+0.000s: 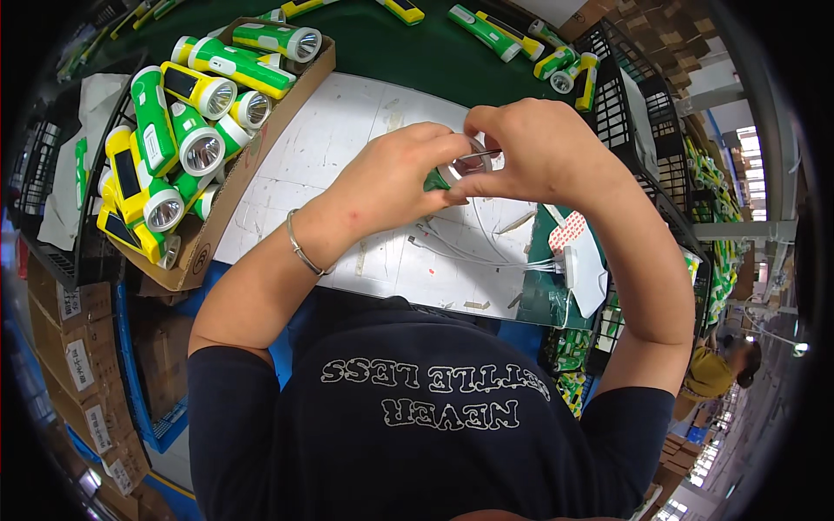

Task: Assembling and testing the functionality of hand-held flashlights on a factory production line.

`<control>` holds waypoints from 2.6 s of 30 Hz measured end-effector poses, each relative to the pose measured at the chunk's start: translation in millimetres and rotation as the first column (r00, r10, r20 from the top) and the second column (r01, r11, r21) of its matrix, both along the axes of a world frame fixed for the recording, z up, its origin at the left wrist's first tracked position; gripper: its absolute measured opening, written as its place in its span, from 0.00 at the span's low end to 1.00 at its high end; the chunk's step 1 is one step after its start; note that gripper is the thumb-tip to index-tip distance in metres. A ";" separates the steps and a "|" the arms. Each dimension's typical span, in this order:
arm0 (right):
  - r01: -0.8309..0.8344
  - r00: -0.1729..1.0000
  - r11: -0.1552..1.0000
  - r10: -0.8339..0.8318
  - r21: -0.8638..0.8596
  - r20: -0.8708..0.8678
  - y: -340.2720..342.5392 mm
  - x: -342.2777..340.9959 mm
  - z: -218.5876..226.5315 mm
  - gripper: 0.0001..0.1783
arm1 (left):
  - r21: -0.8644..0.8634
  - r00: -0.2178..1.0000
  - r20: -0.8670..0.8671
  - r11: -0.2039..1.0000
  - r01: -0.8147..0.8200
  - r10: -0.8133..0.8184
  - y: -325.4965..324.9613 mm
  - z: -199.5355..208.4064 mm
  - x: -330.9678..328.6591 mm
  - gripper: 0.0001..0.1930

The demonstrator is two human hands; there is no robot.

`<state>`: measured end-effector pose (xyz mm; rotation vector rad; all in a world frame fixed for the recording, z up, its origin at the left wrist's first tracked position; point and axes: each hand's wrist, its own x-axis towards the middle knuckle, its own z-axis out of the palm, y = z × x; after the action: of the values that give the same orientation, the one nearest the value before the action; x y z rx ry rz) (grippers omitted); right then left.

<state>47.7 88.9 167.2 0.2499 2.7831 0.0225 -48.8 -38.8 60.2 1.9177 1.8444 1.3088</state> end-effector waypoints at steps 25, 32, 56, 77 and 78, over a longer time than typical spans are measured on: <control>-0.199 0.953 0.980 0.197 0.012 -0.229 5.4 7.5 -9.2 0.32 | 0.011 1.000 0.015 1.000 0.004 -0.004 -2.1 -1.9 -1.5 0.19; -0.057 0.998 0.982 0.055 0.183 0.020 -10.5 -3.0 1.9 0.22 | -0.012 1.000 -0.021 1.000 -0.005 0.004 -6.6 -2.3 -2.9 0.21; -0.106 0.994 0.994 0.106 0.009 -0.009 1.0 5.2 2.3 0.18 | -0.147 0.994 0.100 0.989 -0.032 0.047 -2.1 -10.8 -8.8 0.20; 0.105 0.897 0.559 -0.410 -0.823 -0.164 -58.0 77.5 -108.7 0.27 | 0.509 -0.086 0.859 0.824 0.250 -0.505 -1.5 -20.3 -8.1 0.25; 0.105 0.896 0.559 -0.413 -0.823 -0.166 -58.5 78.8 -109.1 0.27 | 0.517 -0.117 0.855 0.813 0.268 -0.505 0.4 -21.4 -7.0 0.26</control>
<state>126.5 30.4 58.1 0.4573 2.6964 -1.4609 -55.7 -38.4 38.8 0.7355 0.2854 1.7933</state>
